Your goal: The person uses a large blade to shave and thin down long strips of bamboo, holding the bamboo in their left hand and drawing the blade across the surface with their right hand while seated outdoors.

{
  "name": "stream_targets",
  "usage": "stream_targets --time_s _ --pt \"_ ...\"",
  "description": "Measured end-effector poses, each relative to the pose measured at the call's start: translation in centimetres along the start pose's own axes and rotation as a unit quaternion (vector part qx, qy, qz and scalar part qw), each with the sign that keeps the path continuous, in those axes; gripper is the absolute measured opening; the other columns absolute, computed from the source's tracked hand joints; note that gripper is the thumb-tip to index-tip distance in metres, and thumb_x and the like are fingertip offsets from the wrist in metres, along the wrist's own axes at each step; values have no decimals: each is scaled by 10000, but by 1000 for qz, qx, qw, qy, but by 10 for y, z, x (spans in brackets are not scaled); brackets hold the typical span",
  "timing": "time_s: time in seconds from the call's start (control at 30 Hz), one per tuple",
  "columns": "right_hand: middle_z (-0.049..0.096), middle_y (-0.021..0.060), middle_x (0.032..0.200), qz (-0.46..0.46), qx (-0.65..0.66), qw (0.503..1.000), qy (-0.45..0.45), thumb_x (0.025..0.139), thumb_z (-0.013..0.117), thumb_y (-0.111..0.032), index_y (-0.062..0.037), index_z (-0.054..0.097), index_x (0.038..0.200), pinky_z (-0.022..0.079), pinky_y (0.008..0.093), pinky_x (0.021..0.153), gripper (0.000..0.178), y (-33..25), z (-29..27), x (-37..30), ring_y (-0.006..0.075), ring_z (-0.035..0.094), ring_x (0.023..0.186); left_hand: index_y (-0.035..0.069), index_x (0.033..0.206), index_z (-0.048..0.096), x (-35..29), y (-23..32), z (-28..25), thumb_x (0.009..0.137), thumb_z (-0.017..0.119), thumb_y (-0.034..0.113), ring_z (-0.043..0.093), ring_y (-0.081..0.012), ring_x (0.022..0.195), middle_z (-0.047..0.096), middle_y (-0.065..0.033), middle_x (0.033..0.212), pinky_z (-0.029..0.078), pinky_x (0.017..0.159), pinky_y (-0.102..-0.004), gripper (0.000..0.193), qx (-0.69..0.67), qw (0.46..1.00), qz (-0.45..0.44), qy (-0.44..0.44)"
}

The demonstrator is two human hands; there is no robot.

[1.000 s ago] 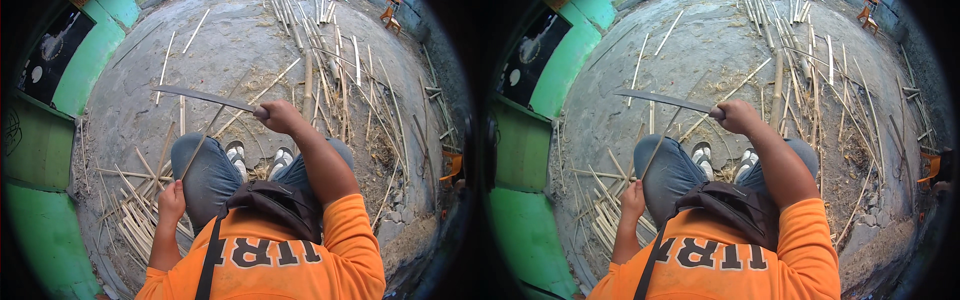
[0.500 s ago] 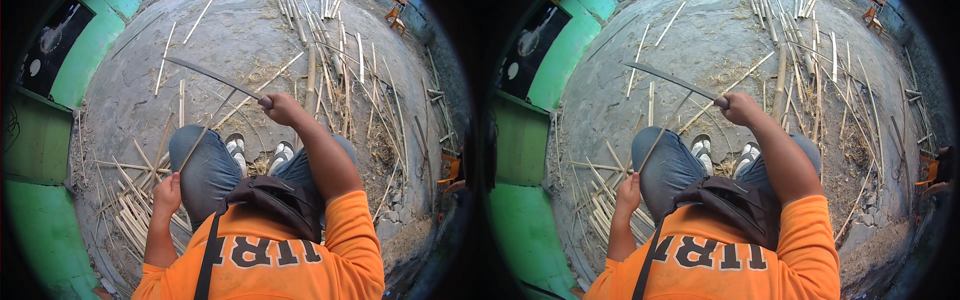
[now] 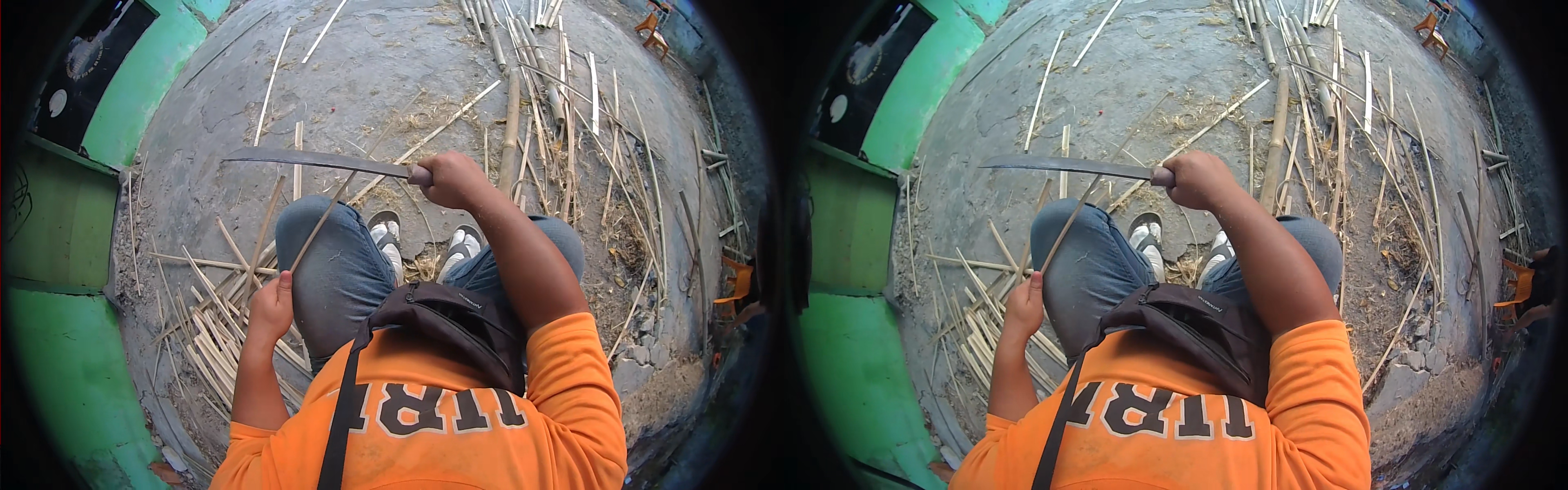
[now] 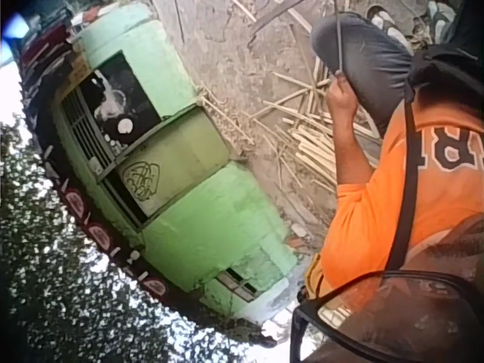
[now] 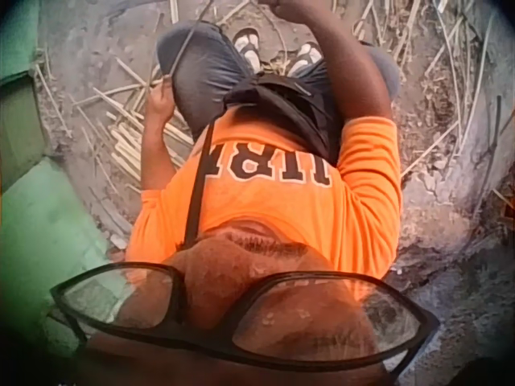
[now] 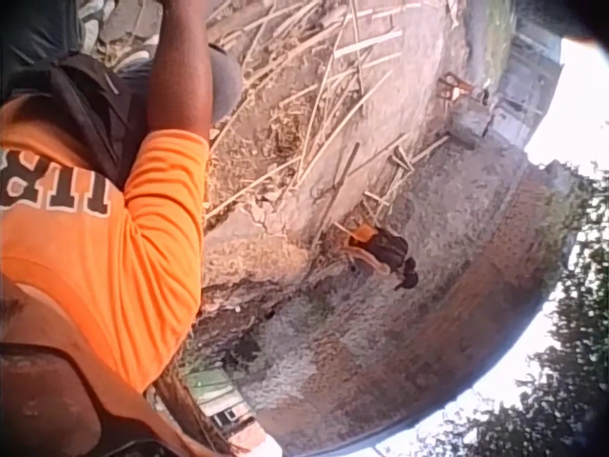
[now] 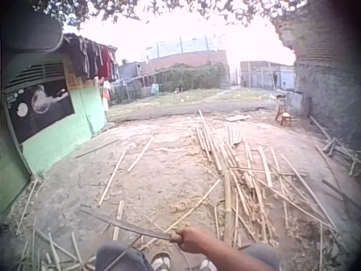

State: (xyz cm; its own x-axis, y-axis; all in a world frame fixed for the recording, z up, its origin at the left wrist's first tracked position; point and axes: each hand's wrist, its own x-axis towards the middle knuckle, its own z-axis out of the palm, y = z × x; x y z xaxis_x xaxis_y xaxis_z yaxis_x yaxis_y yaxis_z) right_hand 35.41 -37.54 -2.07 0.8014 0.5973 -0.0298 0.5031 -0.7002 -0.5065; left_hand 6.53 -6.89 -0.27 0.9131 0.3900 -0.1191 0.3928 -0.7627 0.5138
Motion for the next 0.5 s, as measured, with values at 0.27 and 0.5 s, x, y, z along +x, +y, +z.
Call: stream_targets --time_s 0.27,0.5 --pt "759 147 949 -36 -33 999 18 815 689 -204 -177 769 962 573 514 810 170 -11 -10 -6 393 723 934 -39 928 660 -2 -4 2 1124 335 585 639 -538 840 658 -292 823 495 746 -533 731 -27 999 14 19" --pt "751 159 931 -9 13 999 34 831 691 -200 -176 772 981 564 519 807 173 -7 -7 -8 408 713 922 -39 949 680 0 -2 2 1125 327 583 649 -546 878 670 -306 847 502 757 -530 737 -16 1000 -3 -7"
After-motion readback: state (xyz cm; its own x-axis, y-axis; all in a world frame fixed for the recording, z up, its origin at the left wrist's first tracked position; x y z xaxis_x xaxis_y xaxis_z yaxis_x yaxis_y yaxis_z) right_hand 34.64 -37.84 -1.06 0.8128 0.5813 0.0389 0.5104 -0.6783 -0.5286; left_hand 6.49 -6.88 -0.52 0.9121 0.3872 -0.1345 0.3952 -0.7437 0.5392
